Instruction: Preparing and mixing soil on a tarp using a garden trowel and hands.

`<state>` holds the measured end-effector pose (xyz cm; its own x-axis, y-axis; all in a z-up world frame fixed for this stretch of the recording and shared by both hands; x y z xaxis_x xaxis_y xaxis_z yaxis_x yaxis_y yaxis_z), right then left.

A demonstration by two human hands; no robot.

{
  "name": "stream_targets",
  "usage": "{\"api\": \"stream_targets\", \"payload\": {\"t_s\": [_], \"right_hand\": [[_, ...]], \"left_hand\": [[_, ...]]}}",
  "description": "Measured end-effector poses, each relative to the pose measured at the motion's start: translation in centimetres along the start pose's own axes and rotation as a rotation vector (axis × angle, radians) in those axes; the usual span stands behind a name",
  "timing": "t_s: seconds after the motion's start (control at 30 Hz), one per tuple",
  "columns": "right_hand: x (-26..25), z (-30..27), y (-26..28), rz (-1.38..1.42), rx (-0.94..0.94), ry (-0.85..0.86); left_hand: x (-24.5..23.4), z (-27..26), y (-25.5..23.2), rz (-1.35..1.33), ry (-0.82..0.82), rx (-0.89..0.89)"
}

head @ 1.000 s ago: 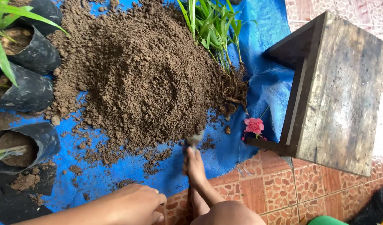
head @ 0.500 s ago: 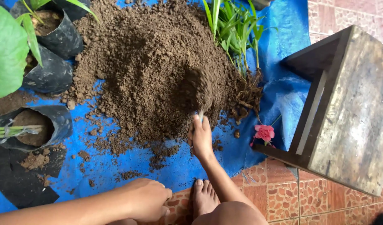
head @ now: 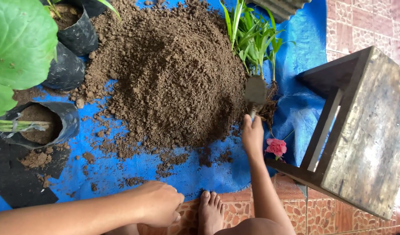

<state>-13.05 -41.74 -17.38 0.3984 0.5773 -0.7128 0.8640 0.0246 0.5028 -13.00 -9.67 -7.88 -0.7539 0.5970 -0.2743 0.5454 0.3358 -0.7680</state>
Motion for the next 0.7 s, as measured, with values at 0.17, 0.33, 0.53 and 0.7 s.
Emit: {"api": "stream_targets", "payload": {"t_s": [0.17, 0.33, 0.53, 0.7], "right_hand": [[7.2, 2.1, 0.0, 0.265, 0.079, 0.233], [7.5, 2.2, 1.6, 0.495, 0.078, 0.364], [6.4, -2.2, 9.4, 0.086, -0.13, 0.262], [6.1, -3.7, 10.7, -0.226, -0.248, 0.16]], "left_hand": [[-0.5, 0.2, -0.8, -0.012, 0.054, -0.02], [-1.1, 0.7, -1.2, -0.006, 0.034, -0.014], [-1.1, 1.0, -1.2, 0.028, 0.022, -0.023], [-2.8, 0.2, -0.4, 0.011, -0.057, -0.046]]}}
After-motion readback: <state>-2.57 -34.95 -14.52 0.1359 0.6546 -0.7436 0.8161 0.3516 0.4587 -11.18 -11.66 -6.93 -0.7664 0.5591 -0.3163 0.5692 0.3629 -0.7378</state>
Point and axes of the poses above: each hand's wrist, its own z-axis towards the middle knuckle, its own x-axis out of the palm, y = z × x, the point moved 10 cm from there along z, towards the middle knuckle, and after that the axes turned 12 degrees about x, right-handed, at the moved point
